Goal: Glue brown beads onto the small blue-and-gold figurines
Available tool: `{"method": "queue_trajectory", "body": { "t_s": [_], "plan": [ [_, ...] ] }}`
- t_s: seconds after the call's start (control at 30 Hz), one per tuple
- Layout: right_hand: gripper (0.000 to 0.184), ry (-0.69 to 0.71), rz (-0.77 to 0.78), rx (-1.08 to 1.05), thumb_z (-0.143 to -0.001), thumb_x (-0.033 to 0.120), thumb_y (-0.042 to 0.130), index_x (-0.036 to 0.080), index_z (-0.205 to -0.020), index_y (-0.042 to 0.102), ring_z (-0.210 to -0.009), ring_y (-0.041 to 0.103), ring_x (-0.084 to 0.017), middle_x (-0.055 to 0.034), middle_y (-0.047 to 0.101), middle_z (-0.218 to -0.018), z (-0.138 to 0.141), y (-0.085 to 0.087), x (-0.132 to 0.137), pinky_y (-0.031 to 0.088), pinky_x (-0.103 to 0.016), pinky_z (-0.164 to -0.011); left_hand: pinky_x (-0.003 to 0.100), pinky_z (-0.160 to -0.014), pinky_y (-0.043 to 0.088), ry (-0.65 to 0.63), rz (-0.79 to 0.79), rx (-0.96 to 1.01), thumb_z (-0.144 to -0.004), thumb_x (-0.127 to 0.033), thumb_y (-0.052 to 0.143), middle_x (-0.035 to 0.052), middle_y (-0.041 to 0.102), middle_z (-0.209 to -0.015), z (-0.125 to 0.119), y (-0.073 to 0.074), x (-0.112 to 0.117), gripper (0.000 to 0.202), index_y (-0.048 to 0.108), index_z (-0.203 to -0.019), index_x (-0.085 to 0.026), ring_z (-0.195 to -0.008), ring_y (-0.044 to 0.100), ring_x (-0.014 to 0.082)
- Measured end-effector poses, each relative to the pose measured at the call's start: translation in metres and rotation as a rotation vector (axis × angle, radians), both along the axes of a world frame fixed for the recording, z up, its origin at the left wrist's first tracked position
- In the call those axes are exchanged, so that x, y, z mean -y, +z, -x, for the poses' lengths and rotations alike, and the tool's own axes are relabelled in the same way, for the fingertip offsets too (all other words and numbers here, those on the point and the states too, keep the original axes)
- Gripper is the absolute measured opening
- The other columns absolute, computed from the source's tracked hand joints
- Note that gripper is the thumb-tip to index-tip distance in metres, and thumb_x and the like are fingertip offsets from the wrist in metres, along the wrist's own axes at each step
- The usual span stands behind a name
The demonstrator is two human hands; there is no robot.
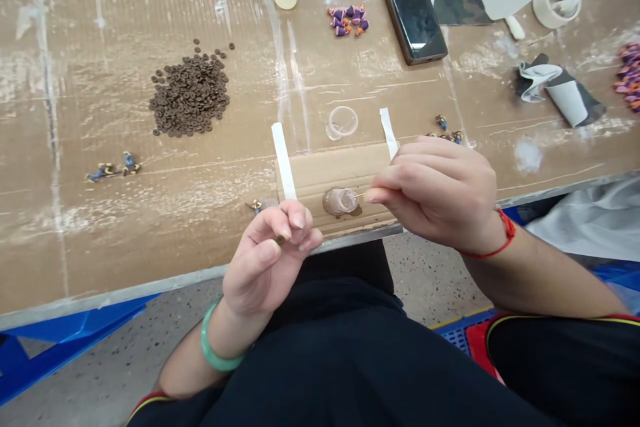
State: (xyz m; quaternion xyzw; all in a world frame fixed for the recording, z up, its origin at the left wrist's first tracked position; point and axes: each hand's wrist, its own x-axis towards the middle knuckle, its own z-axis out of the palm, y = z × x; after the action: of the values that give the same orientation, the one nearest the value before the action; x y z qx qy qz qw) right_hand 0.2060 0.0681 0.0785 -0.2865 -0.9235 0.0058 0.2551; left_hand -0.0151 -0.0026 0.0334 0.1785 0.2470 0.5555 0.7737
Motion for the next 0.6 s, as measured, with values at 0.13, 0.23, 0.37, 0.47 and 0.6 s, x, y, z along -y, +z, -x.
{"method": "queue_trajectory", "body": {
  "t_s": [0.13, 0.23, 0.37, 0.47, 0.6],
  "plan": [
    [0.036, -0.010, -0.028, 0.031, -0.102, 0.028, 0.060, 0.020, -0.067, 0.053, -0.055, 0.049, -0.012, 0.0014, 0.054, -0.058, 0.001, -0.001, 0.000, 0.039, -0.029, -0.055, 0.026, -0.059, 0.041, -0.009, -0.012, -0.029, -0.073, -0.038, 0.083, 0.0004, 0.044, -0.078, -0.001, 0.000, -0.001, 0.025, 0.065, -0.067, -0.022, -0.067, 0.031, 0.0125],
    [0.037, -0.006, -0.032, 0.036, -0.103, 0.027, 0.060, 0.020, -0.067, 0.053, -0.056, 0.049, -0.012, 0.0014, 0.054, -0.058, 0.000, -0.001, 0.001, 0.039, -0.028, -0.055, 0.026, -0.059, 0.040, -0.006, -0.009, -0.025, -0.073, -0.038, 0.083, 0.0003, 0.043, -0.078, -0.002, 0.000, -0.001, 0.025, 0.065, -0.067, -0.022, -0.066, 0.032, 0.0125],
    [0.037, -0.021, -0.016, 0.020, -0.103, 0.030, 0.058, 0.020, -0.068, 0.052, -0.054, 0.049, -0.012, 0.0021, 0.053, -0.057, -0.002, 0.001, 0.002, 0.039, -0.029, -0.054, 0.025, -0.061, 0.040, 0.004, 0.009, 0.001, -0.073, -0.036, 0.084, 0.0000, 0.043, -0.079, -0.005, 0.001, 0.000, 0.021, 0.068, -0.071, -0.023, -0.067, 0.033, 0.0119],
    [0.029, -0.005, -0.007, -0.067, -0.102, 0.027, 0.061, 0.021, -0.074, 0.053, -0.053, 0.048, -0.013, 0.0027, 0.052, -0.057, 0.000, 0.005, 0.005, 0.039, -0.030, -0.054, 0.024, -0.062, 0.041, 0.010, 0.033, 0.024, -0.073, -0.035, 0.085, -0.0002, 0.045, -0.080, -0.007, 0.001, 0.001, 0.019, 0.070, -0.074, -0.023, -0.068, 0.033, 0.0114],
    [0.022, 0.001, 0.071, -0.250, -0.104, 0.026, 0.058, 0.021, -0.082, 0.056, -0.056, 0.049, -0.013, 0.0017, 0.055, -0.062, 0.011, 0.015, 0.015, 0.043, -0.030, -0.057, 0.025, -0.063, 0.041, -0.007, 0.054, 0.020, -0.072, -0.036, 0.085, 0.0000, 0.047, -0.082, -0.011, 0.000, 0.002, 0.023, 0.068, -0.071, -0.022, -0.068, 0.034, 0.0112]
  ]
}}
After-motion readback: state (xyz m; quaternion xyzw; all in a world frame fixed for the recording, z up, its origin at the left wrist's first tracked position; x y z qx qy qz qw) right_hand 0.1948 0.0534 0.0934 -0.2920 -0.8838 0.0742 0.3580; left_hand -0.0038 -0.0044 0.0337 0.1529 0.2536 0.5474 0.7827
